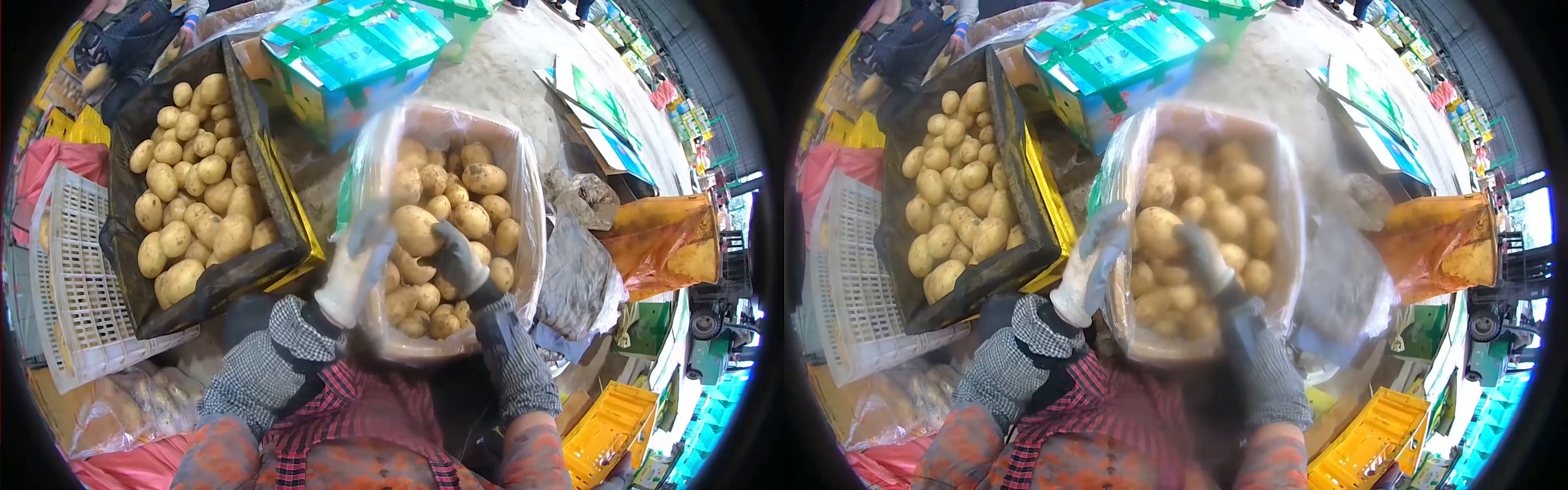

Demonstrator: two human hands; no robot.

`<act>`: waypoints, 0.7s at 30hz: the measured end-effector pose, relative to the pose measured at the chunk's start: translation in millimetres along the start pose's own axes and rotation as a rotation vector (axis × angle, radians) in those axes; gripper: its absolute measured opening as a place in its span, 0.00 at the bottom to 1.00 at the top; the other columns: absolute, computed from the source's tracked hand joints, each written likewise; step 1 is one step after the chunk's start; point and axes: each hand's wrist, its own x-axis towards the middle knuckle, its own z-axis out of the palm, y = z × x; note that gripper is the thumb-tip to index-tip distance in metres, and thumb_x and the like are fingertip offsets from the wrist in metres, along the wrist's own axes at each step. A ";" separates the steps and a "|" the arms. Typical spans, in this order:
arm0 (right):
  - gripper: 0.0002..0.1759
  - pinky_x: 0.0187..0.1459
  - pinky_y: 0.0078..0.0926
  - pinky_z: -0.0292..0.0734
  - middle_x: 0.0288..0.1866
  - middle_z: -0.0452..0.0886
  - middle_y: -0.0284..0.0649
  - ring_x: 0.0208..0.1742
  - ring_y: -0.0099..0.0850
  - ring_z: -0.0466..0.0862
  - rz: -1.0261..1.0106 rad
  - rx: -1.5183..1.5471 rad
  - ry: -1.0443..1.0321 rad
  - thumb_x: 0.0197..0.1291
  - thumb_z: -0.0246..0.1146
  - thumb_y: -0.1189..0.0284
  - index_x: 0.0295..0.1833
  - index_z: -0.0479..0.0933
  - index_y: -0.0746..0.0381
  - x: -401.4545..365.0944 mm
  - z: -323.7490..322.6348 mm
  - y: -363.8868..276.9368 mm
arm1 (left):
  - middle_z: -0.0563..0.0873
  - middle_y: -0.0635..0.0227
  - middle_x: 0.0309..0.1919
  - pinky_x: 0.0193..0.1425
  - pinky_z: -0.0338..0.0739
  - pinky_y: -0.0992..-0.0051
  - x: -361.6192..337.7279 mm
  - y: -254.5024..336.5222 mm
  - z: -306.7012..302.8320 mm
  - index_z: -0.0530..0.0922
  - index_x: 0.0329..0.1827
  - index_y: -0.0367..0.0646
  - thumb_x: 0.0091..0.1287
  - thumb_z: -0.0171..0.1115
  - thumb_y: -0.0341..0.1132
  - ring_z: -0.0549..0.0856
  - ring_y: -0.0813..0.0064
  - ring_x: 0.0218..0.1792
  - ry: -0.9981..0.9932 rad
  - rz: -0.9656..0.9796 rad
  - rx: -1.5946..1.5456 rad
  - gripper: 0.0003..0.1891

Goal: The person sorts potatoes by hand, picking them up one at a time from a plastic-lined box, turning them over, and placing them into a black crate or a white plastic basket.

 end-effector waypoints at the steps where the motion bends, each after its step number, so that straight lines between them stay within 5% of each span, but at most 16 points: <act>1: 0.34 0.54 0.32 0.82 0.63 0.79 0.41 0.60 0.33 0.82 -0.062 0.040 -0.013 0.75 0.51 0.51 0.75 0.65 0.63 -9.3 8.2 -2.8 | 0.73 0.64 0.69 0.73 0.70 0.63 -1.7 -12.1 -1.1 0.63 0.78 0.40 0.77 0.57 0.40 0.75 0.69 0.67 0.033 -0.096 -0.080 0.29; 3: 0.35 0.55 0.32 0.82 0.66 0.78 0.44 0.61 0.35 0.82 -0.155 0.194 0.037 0.76 0.49 0.51 0.76 0.62 0.66 -24.7 41.8 -25.6 | 0.72 0.64 0.70 0.72 0.72 0.62 0.2 -6.7 7.1 0.57 0.81 0.44 0.79 0.53 0.45 0.75 0.66 0.68 0.023 -0.278 -0.333 0.32; 5: 0.34 0.58 0.35 0.81 0.68 0.77 0.46 0.63 0.37 0.81 -0.211 0.144 0.079 0.77 0.50 0.53 0.76 0.63 0.67 -42.5 61.3 -46.3 | 0.74 0.62 0.68 0.66 0.77 0.68 -5.3 9.0 20.7 0.58 0.80 0.42 0.80 0.52 0.44 0.78 0.70 0.64 0.030 -0.230 -0.365 0.30; 7: 0.31 0.62 0.37 0.78 0.69 0.76 0.48 0.64 0.39 0.80 -0.363 -0.171 0.026 0.75 0.54 0.58 0.75 0.66 0.67 -56.7 64.0 -52.9 | 0.76 0.62 0.65 0.63 0.78 0.72 -7.2 10.2 21.8 0.58 0.80 0.42 0.80 0.51 0.43 0.79 0.72 0.61 0.004 -0.209 -0.346 0.29; 11: 0.26 0.64 0.37 0.75 0.66 0.79 0.52 0.63 0.42 0.81 -1.168 -1.398 0.130 0.63 0.65 0.74 0.67 0.75 0.67 -66.2 55.1 -53.3 | 0.79 0.63 0.59 0.65 0.77 0.72 -4.2 3.1 21.2 0.62 0.76 0.40 0.80 0.49 0.42 0.80 0.73 0.59 0.022 -0.136 -0.278 0.26; 14: 0.25 0.65 0.38 0.75 0.66 0.79 0.50 0.63 0.41 0.81 -1.115 -1.052 0.080 0.63 0.64 0.75 0.66 0.76 0.68 -72.8 52.8 -47.0 | 0.81 0.62 0.56 0.66 0.75 0.72 -3.4 1.1 15.5 0.68 0.70 0.38 0.80 0.47 0.43 0.81 0.74 0.58 -0.014 -0.064 -0.390 0.22; 15: 0.31 0.69 0.39 0.71 0.72 0.74 0.50 0.69 0.40 0.76 -0.853 -0.841 0.079 0.62 0.64 0.76 0.72 0.70 0.69 -80.7 50.6 -48.4 | 0.82 0.62 0.55 0.66 0.75 0.72 -3.6 1.6 12.5 0.70 0.68 0.37 0.80 0.47 0.43 0.81 0.73 0.58 -0.052 -0.049 -0.446 0.21; 19: 0.51 0.67 0.42 0.73 0.72 0.72 0.54 0.69 0.47 0.75 -0.807 -0.781 0.122 0.48 0.75 0.75 0.79 0.60 0.66 -72.7 58.0 -42.5 | 0.82 0.60 0.56 0.65 0.76 0.72 -5.8 3.3 7.1 0.73 0.64 0.37 0.80 0.47 0.42 0.82 0.70 0.58 -0.082 -0.134 -0.444 0.20; 21: 0.46 0.72 0.44 0.66 0.73 0.70 0.55 0.72 0.48 0.72 -0.790 -0.872 0.065 0.53 0.72 0.70 0.77 0.61 0.67 -77.0 75.1 -35.7 | 0.82 0.60 0.56 0.65 0.77 0.71 -8.2 -5.3 5.4 0.73 0.65 0.37 0.80 0.47 0.42 0.82 0.70 0.58 -0.105 -0.112 -0.379 0.20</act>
